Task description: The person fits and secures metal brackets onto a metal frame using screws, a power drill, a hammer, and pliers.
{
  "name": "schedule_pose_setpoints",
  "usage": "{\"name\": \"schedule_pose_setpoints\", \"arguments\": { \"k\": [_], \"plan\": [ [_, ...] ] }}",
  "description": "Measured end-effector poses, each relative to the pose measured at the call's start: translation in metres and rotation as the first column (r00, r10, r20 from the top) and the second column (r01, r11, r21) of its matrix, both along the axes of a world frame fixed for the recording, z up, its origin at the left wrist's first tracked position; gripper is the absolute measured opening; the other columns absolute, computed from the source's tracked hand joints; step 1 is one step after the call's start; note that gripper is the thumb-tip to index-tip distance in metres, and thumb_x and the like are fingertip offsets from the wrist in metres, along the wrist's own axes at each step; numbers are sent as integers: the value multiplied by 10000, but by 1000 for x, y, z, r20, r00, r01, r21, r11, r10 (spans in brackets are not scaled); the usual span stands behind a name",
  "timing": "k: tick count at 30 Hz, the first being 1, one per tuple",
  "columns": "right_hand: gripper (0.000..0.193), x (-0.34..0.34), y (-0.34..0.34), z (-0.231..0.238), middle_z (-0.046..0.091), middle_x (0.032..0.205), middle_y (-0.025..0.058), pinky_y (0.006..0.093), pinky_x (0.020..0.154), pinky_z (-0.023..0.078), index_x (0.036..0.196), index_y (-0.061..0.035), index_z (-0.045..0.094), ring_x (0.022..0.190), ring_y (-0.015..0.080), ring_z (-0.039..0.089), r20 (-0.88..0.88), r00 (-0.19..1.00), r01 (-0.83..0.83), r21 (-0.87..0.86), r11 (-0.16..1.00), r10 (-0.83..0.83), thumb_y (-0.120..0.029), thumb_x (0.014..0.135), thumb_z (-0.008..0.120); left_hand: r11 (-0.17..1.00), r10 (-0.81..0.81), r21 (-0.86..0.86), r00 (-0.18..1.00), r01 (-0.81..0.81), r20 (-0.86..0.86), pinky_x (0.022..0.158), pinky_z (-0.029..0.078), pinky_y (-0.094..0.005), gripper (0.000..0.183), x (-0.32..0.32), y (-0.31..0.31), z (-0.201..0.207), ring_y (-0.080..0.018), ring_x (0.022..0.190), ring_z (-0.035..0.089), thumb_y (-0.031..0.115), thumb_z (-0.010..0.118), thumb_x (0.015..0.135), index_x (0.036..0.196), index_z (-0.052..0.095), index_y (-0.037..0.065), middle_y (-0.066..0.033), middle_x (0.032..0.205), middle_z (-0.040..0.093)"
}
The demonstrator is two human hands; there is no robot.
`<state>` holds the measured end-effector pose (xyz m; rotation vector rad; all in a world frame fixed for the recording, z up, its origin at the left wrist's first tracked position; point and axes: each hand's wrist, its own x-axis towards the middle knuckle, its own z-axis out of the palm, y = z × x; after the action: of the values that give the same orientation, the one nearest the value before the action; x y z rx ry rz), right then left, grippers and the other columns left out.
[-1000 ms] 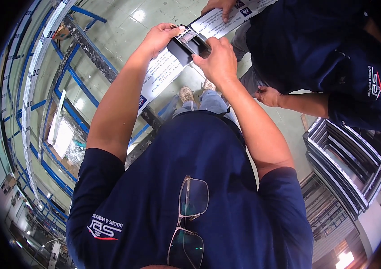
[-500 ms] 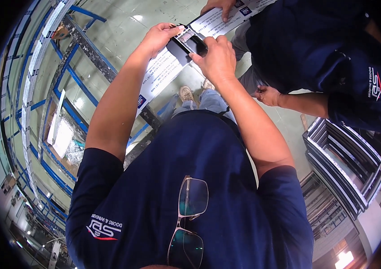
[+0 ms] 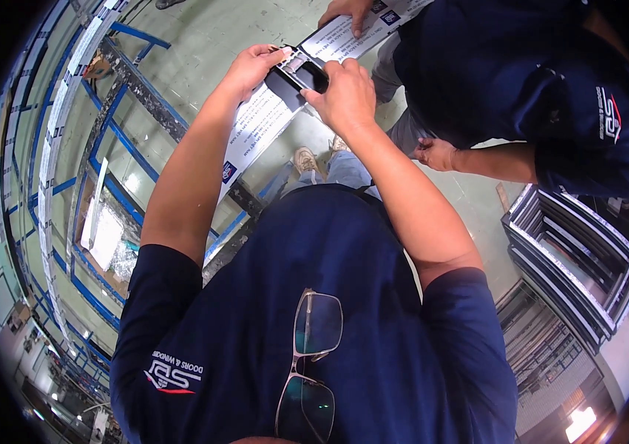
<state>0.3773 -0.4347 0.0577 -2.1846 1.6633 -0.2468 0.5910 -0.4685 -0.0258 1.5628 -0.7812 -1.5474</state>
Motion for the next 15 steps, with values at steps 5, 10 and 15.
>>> {"name": "schedule_pose_setpoints", "arguments": {
  "k": [5, 10, 15],
  "plan": [
    [649, 1, 0, 2, 630, 1166, 173, 443, 1004, 495, 1234, -46, 680, 1169, 359, 598, -12, 1000, -16, 17, 1000, 16, -437, 751, 867, 1000, -13, 1, 999, 13, 51, 798, 556, -332, 595, 1, 2, 0, -206, 910, 699, 325, 834, 863, 1238, 622, -85, -143, 1061, 726],
    [755, -14, -17, -10, 665, 1219, 217, 394, 967, 533, 1293, -9, 665, 1125, 314, 669, 190, 979, 56, 90, 994, -72, -535, 779, 838, 1000, 9, 17, 1000, -9, 8, 813, 563, -332, 649, 4, 1, -7, -210, 935, 703, 324, 837, 867, 1286, 583, -100, -163, 1096, 722],
    [738, -8, -56, -29, 757, 978, 134, 329, 767, 573, 1170, 3, 711, 809, 191, 721, 318, 919, 71, 449, 891, -233, -599, 767, 849, 999, 8, 40, 1000, -9, 22, 829, 564, -327, 683, 5, -1, -11, -207, 951, 704, 329, 836, 873, 1318, 554, -106, -168, 1116, 721]
  ]
}}
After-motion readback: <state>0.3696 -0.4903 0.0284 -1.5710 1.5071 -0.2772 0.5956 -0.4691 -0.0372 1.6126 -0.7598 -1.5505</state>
